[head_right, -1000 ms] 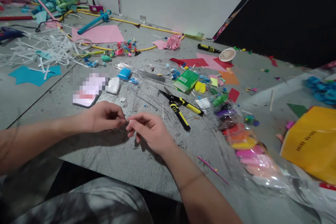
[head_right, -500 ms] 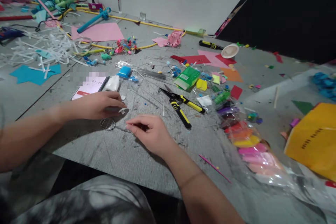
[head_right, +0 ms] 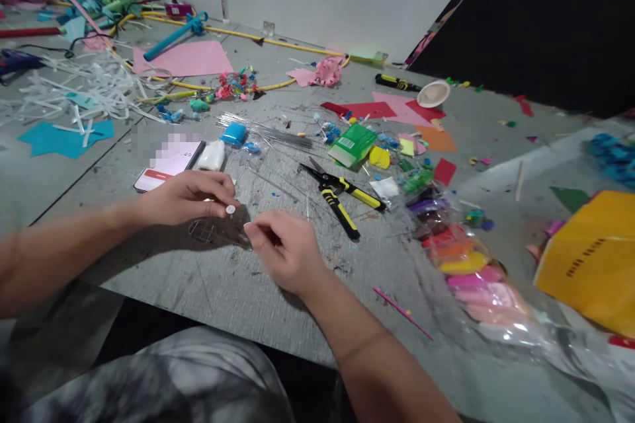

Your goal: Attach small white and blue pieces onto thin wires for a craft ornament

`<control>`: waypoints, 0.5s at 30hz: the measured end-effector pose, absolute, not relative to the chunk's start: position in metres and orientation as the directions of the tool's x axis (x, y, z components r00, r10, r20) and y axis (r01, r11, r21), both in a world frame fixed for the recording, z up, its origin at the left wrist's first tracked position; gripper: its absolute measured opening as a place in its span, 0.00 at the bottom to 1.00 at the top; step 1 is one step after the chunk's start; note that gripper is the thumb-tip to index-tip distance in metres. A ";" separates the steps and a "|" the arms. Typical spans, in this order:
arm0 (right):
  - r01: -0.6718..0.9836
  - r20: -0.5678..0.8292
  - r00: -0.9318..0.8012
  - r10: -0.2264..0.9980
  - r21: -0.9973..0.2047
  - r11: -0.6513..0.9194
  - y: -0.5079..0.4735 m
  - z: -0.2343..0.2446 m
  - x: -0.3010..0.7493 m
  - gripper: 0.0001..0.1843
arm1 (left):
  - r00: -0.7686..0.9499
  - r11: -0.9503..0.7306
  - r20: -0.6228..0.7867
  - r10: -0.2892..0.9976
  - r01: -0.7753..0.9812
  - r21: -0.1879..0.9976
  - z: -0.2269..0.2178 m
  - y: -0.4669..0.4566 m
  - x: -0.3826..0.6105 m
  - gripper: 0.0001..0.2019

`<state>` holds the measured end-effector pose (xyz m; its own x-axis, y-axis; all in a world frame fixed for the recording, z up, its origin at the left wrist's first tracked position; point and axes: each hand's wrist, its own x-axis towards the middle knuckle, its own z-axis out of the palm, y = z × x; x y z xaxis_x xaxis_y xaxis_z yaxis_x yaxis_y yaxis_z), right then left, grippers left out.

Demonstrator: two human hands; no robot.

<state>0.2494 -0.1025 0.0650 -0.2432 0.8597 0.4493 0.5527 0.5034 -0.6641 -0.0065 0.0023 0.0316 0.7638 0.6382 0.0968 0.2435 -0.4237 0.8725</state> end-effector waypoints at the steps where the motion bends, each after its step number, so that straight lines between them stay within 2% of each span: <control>1: 0.566 0.472 -0.270 0.839 -0.627 0.535 -0.104 0.066 0.249 0.12 | 0.749 -0.361 0.088 0.656 0.210 0.909 0.029 -0.003 -0.004 0.14; 4: 0.595 0.520 -0.332 0.787 -0.532 0.602 -0.110 0.067 0.247 0.10 | 0.755 -0.194 0.043 0.654 0.112 0.975 0.023 -0.021 0.002 0.10; 8: 0.612 0.563 -0.385 0.731 -0.437 0.659 -0.114 0.066 0.244 0.06 | 0.778 -0.024 0.039 0.627 -0.031 0.999 0.023 -0.042 0.007 0.07; 11: 0.593 0.584 -0.420 0.695 -0.404 0.697 -0.116 0.066 0.244 0.03 | 0.789 -0.006 0.073 0.610 -0.087 0.996 0.027 -0.049 0.007 0.05; 15: 0.574 0.584 -0.434 0.686 -0.407 0.710 -0.118 0.067 0.244 0.03 | 0.805 -0.053 0.090 0.587 -0.073 0.996 0.027 -0.049 0.005 0.06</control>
<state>0.2441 -0.1178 0.0670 -0.4340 0.6857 0.5844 0.5744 0.7103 -0.4069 0.0050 -0.0491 0.0265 0.8047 0.5868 0.0901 -0.0726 -0.0534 0.9959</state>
